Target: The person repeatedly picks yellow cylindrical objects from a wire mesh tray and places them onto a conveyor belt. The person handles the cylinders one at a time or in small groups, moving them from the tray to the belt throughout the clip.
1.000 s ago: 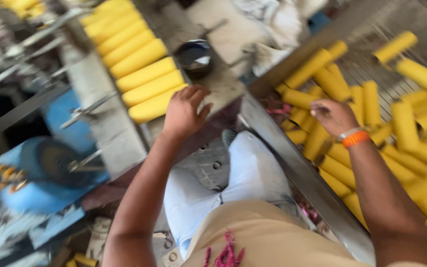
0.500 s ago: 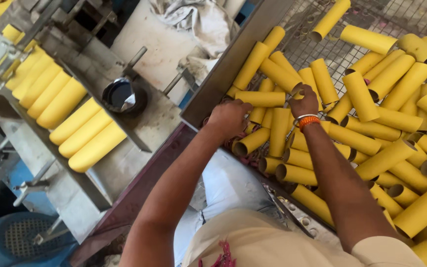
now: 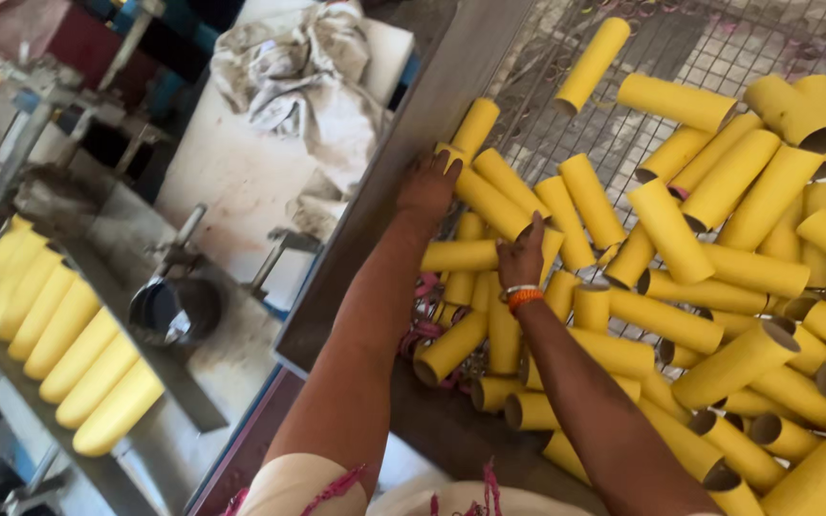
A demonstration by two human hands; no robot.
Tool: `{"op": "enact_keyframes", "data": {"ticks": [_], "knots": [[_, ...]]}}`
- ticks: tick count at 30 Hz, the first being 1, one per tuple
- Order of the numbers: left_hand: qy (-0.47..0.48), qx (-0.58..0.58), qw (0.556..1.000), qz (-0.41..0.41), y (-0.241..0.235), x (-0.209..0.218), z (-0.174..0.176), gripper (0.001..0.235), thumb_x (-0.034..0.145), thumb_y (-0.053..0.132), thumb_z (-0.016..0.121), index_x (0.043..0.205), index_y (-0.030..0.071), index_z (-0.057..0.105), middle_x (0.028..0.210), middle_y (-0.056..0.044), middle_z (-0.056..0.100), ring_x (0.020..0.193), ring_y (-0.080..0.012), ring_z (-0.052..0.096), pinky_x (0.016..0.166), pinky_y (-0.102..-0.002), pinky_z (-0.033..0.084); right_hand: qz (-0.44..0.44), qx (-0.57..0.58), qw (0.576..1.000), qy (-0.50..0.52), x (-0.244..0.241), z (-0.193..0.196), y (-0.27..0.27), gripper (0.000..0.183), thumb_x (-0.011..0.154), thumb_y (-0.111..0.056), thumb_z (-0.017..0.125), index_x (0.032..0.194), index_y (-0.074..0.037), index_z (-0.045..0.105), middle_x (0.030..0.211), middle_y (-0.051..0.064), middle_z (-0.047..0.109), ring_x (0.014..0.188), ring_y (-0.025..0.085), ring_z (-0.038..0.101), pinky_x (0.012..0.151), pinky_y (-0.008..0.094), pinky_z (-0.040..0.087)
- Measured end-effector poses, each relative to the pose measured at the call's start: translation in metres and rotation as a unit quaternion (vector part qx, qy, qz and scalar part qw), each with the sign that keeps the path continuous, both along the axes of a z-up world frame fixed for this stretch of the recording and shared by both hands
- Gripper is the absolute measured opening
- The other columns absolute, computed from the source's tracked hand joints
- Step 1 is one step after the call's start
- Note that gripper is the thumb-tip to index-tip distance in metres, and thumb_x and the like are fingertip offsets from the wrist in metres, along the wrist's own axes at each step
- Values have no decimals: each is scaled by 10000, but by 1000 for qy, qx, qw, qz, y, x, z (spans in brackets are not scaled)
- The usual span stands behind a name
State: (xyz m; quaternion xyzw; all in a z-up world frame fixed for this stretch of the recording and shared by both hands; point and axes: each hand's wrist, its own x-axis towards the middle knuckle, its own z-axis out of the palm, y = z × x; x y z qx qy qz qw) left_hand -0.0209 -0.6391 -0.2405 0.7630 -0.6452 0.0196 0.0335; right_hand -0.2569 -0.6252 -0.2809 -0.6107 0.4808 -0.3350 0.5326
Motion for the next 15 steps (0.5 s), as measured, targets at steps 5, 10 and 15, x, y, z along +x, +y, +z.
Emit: {"op": "enact_keyframes", "data": {"ticks": [5,10,15], "knots": [[-39,76,996,-32,-44,12,-23,325,976,198,498,1252,118,649,1305,-111,621,1294,-306,534,1138,-486,381,-11,-65,997,-51,-8,-4,-16,864,925,-7,739,1618,-12,224,1334,163,590,1111,196,617,974,334,507],[-105,42,993,-26,-29,-3,-8,238,939,200,535,1052,122,729,1095,-78,708,1114,-279,630,978,-528,469,-31,35,998,-40,-16,-36,-12,838,930,-80,716,1621,-32,242,956,64,578,830,130,543,804,287,501],[-102,1,995,7,30,-31,48,185,885,173,584,947,156,758,1018,-39,738,1026,-233,686,843,-485,535,-18,-19,999,22,-19,-34,-22,848,890,-99,744,1598,-13,286,1087,137,604,928,194,594,864,320,514]]}}
